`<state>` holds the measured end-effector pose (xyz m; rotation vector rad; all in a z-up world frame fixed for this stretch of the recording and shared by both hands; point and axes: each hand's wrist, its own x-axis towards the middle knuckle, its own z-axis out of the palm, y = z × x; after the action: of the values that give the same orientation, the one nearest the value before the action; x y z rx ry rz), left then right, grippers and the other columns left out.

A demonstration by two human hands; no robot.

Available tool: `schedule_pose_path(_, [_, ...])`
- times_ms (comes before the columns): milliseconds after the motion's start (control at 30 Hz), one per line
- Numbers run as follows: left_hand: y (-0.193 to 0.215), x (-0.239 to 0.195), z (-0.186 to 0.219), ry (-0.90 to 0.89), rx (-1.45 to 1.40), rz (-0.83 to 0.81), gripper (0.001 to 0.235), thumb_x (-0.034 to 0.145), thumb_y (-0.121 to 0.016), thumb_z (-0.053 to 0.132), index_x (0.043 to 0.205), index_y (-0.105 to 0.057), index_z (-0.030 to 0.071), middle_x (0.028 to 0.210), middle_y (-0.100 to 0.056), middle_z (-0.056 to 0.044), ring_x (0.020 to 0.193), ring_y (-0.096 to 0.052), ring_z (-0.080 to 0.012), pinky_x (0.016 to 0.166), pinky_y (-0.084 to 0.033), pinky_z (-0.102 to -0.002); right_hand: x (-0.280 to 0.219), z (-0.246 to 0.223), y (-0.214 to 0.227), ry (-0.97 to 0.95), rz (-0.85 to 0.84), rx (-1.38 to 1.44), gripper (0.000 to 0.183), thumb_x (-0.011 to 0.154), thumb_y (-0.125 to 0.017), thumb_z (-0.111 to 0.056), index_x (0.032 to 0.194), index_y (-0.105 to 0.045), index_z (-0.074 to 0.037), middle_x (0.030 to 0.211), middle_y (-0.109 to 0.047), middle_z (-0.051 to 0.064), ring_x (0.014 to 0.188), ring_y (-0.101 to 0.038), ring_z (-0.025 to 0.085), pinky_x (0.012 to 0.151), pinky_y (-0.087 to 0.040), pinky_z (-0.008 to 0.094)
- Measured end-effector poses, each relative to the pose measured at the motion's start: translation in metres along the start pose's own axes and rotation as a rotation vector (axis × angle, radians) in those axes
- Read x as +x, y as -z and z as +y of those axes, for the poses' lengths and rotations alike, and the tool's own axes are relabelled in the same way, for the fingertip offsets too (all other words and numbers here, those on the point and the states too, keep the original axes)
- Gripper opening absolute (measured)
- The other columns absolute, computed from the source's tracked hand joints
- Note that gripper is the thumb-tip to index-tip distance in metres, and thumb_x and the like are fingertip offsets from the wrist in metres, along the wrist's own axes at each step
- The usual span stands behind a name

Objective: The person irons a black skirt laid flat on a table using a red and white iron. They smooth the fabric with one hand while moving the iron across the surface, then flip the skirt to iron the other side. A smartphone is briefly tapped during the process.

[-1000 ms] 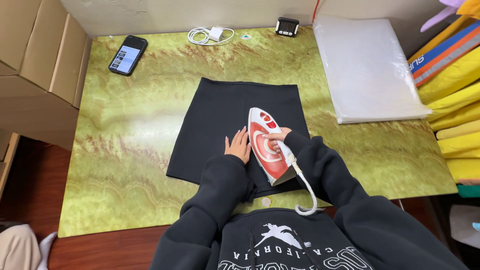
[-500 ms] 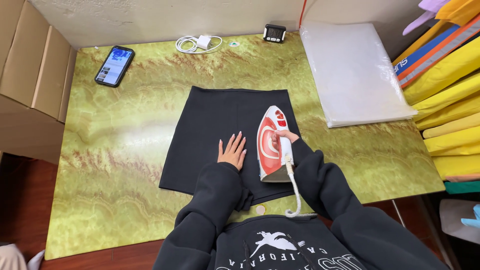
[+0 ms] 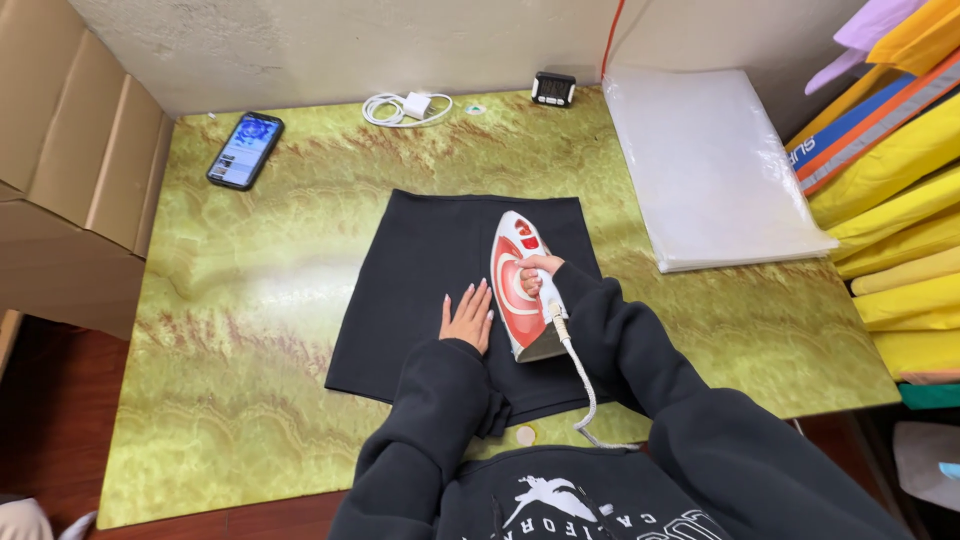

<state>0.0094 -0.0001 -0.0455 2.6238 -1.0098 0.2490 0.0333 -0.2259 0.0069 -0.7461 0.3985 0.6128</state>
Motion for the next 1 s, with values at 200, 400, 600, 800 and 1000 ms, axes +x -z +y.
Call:
schedule_pose_path(200, [0.004,0.000,0.002,0.025,-0.041,-0.039,0.046,0.093,-0.020,0.036,0.138,-0.019,0.024,0.144,-0.013,0.008,0.132,-0.012,-0.0121,0.105,-0.001,-0.047,-0.022,-0.016,0.002,-0.049,0.075,0.077,0.028,0.085,-0.049,-0.016,0.061,-0.036,-0.012,0.054,-0.028,-0.008,0.046,-0.034,0.005,0.047,-0.032,0.020])
schedule_pose_path(400, [0.005,0.000,0.003,0.021,-0.011,-0.012,0.046,0.094,-0.021,0.036,0.138,-0.019,0.024,0.145,-0.013,0.007,0.132,-0.013,-0.0121,0.105,-0.001,-0.047,-0.056,-0.023,0.016,0.004,0.169,0.092,0.029,0.085,-0.051,-0.019,0.060,-0.036,-0.015,0.055,-0.028,-0.011,0.046,-0.035,0.003,0.048,-0.033,0.020])
schedule_pose_path(600, [0.005,0.001,0.003,0.029,-0.021,-0.053,0.046,0.093,-0.020,0.035,0.138,-0.018,0.025,0.145,-0.013,0.008,0.132,-0.012,-0.0115,0.105,-0.001,-0.047,-0.112,-0.029,-0.034,0.052,0.367,0.001,0.022,0.083,-0.054,-0.016,0.068,-0.038,-0.013,0.056,-0.032,-0.010,0.045,-0.038,0.003,0.045,-0.033,0.019])
schedule_pose_path(800, [0.006,0.002,0.001,0.035,-0.019,-0.120,0.046,0.094,-0.018,0.037,0.138,-0.016,0.026,0.145,-0.010,0.008,0.132,-0.010,-0.0116,0.105,-0.001,-0.047,-0.113,-0.017,0.054,0.163,0.521,-0.307,0.024,0.074,-0.065,-0.016,0.080,-0.043,-0.007,0.057,-0.049,0.005,0.047,-0.053,0.017,0.043,-0.044,0.031])
schedule_pose_path(1000, [0.021,0.007,0.004,0.076,0.001,-0.227,0.048,0.094,-0.018,0.036,0.140,-0.010,0.027,0.146,-0.003,0.009,0.133,-0.006,-0.0121,0.106,-0.002,-0.048,-0.192,-0.003,0.051,0.402,0.771,-0.615,0.031,0.066,-0.064,0.000,0.092,-0.049,0.005,0.061,-0.060,0.025,0.046,-0.062,0.030,0.039,-0.053,0.038])
